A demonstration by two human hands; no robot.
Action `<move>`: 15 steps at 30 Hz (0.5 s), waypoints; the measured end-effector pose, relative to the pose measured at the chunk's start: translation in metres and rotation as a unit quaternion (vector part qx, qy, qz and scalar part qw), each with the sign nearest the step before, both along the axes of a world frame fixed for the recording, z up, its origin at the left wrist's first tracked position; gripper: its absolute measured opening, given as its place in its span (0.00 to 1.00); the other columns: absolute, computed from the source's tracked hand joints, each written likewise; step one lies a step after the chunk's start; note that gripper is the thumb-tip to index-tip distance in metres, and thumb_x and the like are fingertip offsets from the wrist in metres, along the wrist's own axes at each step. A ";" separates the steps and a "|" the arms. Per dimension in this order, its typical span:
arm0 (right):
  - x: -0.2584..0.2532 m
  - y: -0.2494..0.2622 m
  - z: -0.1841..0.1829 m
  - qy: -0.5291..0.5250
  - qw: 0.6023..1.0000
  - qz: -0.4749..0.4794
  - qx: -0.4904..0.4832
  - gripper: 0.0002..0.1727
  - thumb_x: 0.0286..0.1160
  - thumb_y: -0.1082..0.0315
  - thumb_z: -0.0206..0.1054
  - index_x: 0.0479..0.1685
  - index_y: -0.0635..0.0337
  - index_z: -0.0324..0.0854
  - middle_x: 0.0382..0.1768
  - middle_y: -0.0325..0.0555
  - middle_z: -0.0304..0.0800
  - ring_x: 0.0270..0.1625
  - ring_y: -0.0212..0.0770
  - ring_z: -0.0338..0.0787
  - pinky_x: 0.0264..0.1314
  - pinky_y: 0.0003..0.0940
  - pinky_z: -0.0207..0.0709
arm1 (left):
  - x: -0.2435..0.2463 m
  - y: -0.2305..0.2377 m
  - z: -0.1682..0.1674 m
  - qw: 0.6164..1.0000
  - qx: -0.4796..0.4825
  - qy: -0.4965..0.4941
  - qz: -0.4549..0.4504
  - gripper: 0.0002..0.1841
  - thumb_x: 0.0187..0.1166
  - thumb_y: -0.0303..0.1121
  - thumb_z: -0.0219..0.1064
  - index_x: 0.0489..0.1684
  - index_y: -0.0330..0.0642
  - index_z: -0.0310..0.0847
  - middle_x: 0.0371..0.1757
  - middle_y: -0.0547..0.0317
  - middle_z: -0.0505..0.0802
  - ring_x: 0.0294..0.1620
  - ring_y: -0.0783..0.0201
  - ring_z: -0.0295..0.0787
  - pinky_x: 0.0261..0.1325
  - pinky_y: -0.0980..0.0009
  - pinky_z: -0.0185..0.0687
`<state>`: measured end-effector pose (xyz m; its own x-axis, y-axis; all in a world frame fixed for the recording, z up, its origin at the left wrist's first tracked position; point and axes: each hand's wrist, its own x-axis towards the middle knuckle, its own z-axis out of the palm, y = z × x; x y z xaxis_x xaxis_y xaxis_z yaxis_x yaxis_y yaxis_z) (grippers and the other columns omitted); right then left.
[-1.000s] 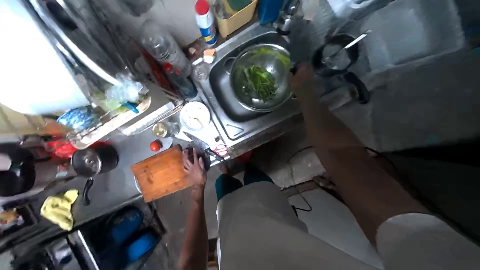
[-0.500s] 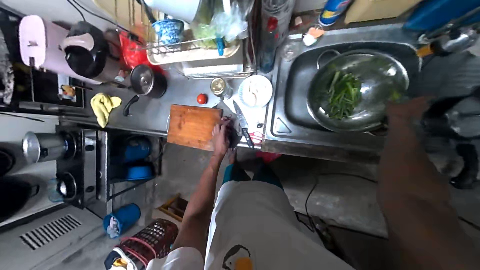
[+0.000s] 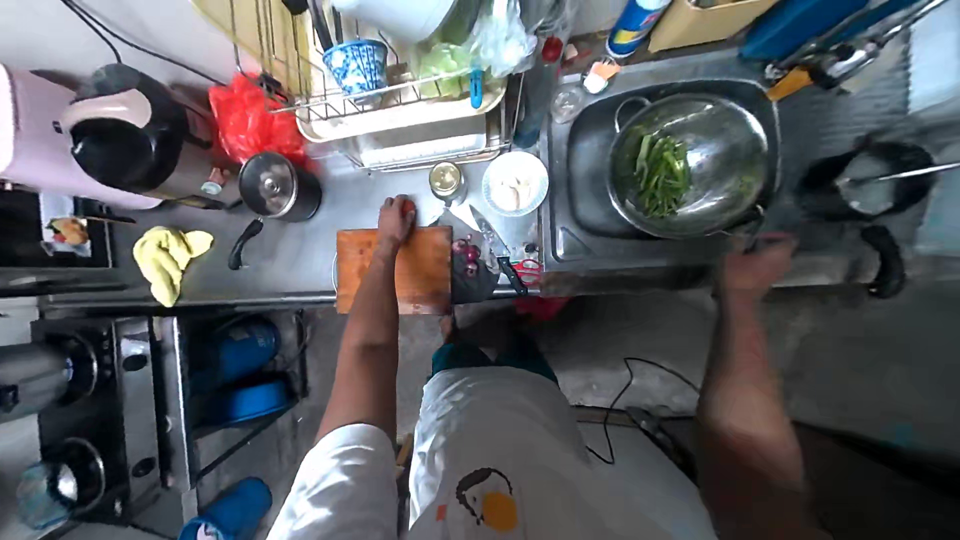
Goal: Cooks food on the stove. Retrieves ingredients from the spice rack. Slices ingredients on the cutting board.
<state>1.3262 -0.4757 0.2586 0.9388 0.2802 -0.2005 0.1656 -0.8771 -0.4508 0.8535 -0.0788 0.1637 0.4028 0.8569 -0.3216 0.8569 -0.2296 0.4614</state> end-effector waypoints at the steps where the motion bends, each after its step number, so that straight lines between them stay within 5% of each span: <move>1: -0.031 -0.011 0.007 -0.003 1.000 0.000 0.010 0.34 0.89 0.50 0.58 0.83 0.68 0.64 0.70 0.71 0.81 0.71 0.63 0.85 0.78 0.55 0.74 | -0.005 0.005 -0.002 1.000 -0.017 -0.015 -0.004 0.27 0.82 0.41 0.68 0.78 0.40 0.75 0.73 0.29 0.81 0.75 0.32 0.78 0.77 0.37 0.73; 4: -0.140 -0.040 0.027 -0.018 0.996 0.005 0.089 0.35 0.89 0.52 0.60 0.83 0.71 0.63 0.62 0.68 0.85 0.57 0.56 0.90 0.66 0.50 0.83 | -0.024 0.000 0.005 0.971 -0.096 -0.210 0.068 0.26 0.87 0.40 0.60 0.81 0.38 0.71 0.71 0.33 0.84 0.70 0.43 0.84 0.73 0.47 0.81; 7: -0.240 -0.053 0.033 0.036 0.989 0.033 0.143 0.36 0.89 0.52 0.61 0.85 0.71 0.58 0.49 0.63 0.87 0.37 0.49 0.91 0.44 0.50 0.89 | -0.047 -0.027 0.031 0.814 -0.262 -0.483 0.187 0.26 0.94 0.43 0.44 0.85 0.38 0.62 0.75 0.42 0.80 0.67 0.54 0.85 0.68 0.59 0.85; 9: -0.289 -0.051 0.027 0.109 0.980 0.077 0.148 0.33 0.92 0.52 0.56 0.83 0.71 0.61 0.32 0.54 0.86 0.24 0.42 0.88 0.29 0.45 0.89 | -0.066 -0.052 0.048 0.723 -0.325 -0.562 0.236 0.26 0.96 0.45 0.40 0.85 0.40 0.61 0.73 0.47 0.81 0.64 0.57 0.87 0.68 0.61 0.85; 10: -0.312 -0.045 0.026 0.148 0.974 0.107 0.131 0.33 0.93 0.51 0.53 0.83 0.71 0.63 0.31 0.54 0.86 0.24 0.43 0.87 0.30 0.47 0.88 | -0.076 -0.064 0.054 0.701 -0.338 -0.575 0.253 0.25 0.97 0.45 0.39 0.83 0.39 0.62 0.71 0.47 0.83 0.62 0.57 0.87 0.67 0.61 0.85; 12: -0.349 -0.026 0.021 0.202 0.959 0.180 0.084 0.33 0.94 0.49 0.51 0.82 0.70 0.68 0.35 0.58 0.88 0.30 0.49 0.89 0.37 0.52 0.87 | -0.094 -0.084 0.055 0.707 -0.325 -0.575 0.254 0.24 0.96 0.44 0.39 0.80 0.38 0.65 0.67 0.48 0.84 0.58 0.58 0.88 0.64 0.60 0.87; 15: -0.395 0.018 0.009 0.234 0.930 0.282 0.026 0.31 0.94 0.48 0.49 0.81 0.63 0.72 0.43 0.61 0.91 0.40 0.56 0.92 0.49 0.59 0.86 | -0.117 -0.109 0.040 0.822 -0.221 -0.487 0.196 0.24 0.96 0.42 0.39 0.79 0.36 0.67 0.63 0.45 0.86 0.47 0.58 0.91 0.50 0.60 0.91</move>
